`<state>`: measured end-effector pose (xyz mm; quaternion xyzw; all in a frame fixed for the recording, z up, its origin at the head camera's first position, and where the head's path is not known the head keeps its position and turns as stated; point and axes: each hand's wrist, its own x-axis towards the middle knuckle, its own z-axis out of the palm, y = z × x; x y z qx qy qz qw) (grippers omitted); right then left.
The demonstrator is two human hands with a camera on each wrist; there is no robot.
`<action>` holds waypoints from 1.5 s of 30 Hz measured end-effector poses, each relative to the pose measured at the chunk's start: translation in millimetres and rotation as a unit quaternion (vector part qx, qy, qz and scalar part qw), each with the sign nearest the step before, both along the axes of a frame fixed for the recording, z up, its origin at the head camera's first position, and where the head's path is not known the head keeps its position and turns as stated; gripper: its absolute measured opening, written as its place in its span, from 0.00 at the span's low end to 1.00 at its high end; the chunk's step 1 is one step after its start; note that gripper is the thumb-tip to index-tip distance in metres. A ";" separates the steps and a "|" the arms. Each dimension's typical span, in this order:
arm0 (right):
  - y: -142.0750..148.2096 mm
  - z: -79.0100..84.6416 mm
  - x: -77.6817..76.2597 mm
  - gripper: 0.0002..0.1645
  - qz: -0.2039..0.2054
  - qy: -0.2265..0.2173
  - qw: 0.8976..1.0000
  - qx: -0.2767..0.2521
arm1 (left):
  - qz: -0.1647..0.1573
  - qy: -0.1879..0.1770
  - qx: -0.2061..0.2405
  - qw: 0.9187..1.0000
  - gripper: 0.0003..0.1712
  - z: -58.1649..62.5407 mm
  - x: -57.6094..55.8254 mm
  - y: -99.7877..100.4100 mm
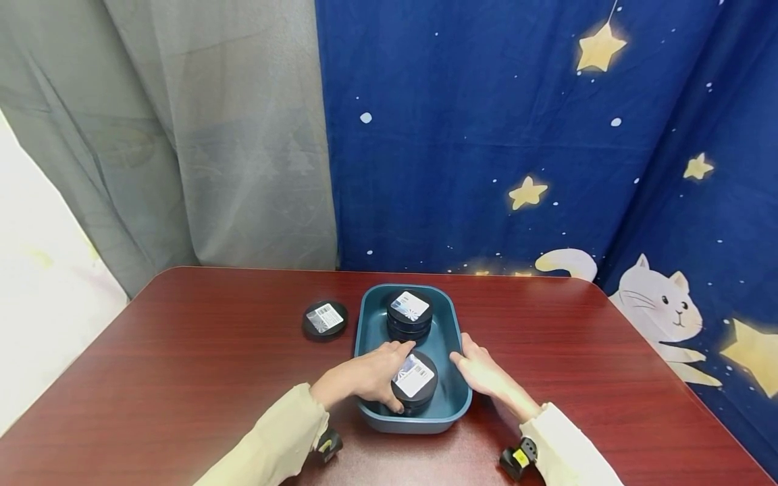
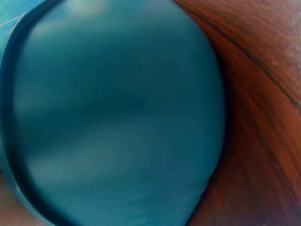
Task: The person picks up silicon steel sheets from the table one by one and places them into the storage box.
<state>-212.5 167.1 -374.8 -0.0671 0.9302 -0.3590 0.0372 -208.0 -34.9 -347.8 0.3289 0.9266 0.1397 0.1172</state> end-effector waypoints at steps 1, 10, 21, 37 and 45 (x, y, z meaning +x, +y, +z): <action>-0.1 -0.2 0.0 0.19 0.001 0.000 1.000 0.000 | -0.002 0.001 0.005 1.000 0.54 0.5 0.2 -0.7; -0.3 1.0 0.2 0.18 0.000 0.004 1.000 -0.001 | -0.025 -0.003 0.094 0.995 0.48 12.1 -1.4 -15.4; 0.5 0.3 1.0 0.19 0.001 0.002 1.000 -0.002 | -0.015 0.083 0.266 0.960 0.24 15.8 -7.9 -42.2; 1.7 0.0 0.7 0.19 0.005 0.004 1.000 0.002 | 0.082 0.085 0.349 0.930 0.12 21.5 -10.8 -90.3; 1.6 0.0 -0.1 0.19 0.004 -0.001 1.000 0.002 | 0.137 0.093 0.359 0.919 0.12 8.9 -17.3 -116.3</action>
